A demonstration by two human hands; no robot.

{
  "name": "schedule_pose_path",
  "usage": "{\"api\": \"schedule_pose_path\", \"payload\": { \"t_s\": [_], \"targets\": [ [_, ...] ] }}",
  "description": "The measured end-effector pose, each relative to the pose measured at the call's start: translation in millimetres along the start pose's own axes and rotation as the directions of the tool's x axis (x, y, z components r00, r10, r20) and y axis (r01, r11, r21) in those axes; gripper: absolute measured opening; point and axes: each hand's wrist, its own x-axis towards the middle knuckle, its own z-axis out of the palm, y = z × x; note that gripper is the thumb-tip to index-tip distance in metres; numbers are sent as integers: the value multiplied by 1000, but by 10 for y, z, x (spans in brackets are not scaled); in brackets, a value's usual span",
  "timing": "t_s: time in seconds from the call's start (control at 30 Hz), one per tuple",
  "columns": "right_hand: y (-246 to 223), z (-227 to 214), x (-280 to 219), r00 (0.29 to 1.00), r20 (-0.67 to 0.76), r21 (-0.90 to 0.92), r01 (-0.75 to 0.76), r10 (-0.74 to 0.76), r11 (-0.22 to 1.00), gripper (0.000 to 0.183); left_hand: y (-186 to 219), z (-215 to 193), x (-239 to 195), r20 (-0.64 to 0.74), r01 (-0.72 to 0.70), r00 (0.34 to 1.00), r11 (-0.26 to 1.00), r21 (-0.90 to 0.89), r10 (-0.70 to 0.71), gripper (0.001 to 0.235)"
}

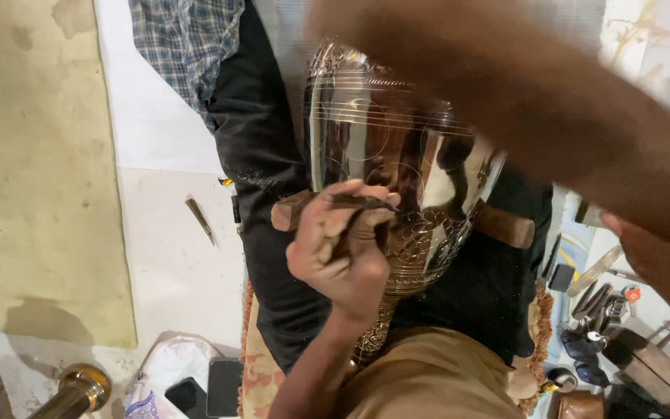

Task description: The person uses a metal chisel and a wooden mallet to engrave decorative patterns onto a large polished metal vase. They repeatedly tap the chisel along the vase's surface to create fine lines and motifs.

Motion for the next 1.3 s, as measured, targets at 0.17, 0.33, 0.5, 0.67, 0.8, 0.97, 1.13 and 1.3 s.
{"api": "schedule_pose_path", "payload": {
  "t_s": [0.17, 0.33, 0.5, 0.67, 0.8, 0.97, 1.13, 1.3],
  "targets": [
    [-149, 749, -514, 862, -133, 692, -273, 489, 668, 47, 113, -160, 331, 466, 218, 873, 970, -107, -145, 37],
    [-348, 1447, -1113, 716, -95, 704, -443, 692, 555, 41, 89, -109, 765, 864, -239, 503, 963, 125, 12, 61],
    [-372, 1569, -1285, 689, -92, 488, -599, 719, 635, 39, 28, 108, 941, 989, -566, 146, 819, 90, -8, 71],
    [-562, 1399, -1252, 689, -325, 642, -342, 648, 686, 34, -30, 195, 999, 995, -587, 63, 809, -29, 81, 69],
    [-612, 1317, -1157, 719, -361, 537, -360, 593, 763, 25, -51, 230, 1040, 992, -568, 16, 818, -91, 122, 67],
    [-480, 1457, -1067, 720, -422, 532, -295, 551, 794, 21, -29, 347, 1084, 987, -498, -60, 853, -160, 150, 63],
    [-464, 1813, -1154, 651, -492, 648, -168, 577, 743, 22, -24, 427, 1182, 964, -442, -195, 861, -251, 181, 44],
    [-400, 2123, -1254, 694, -503, 431, -316, 515, 845, 19, -95, 525, 1143, 925, -353, -251, 862, -363, 286, 49]
  ]
}}
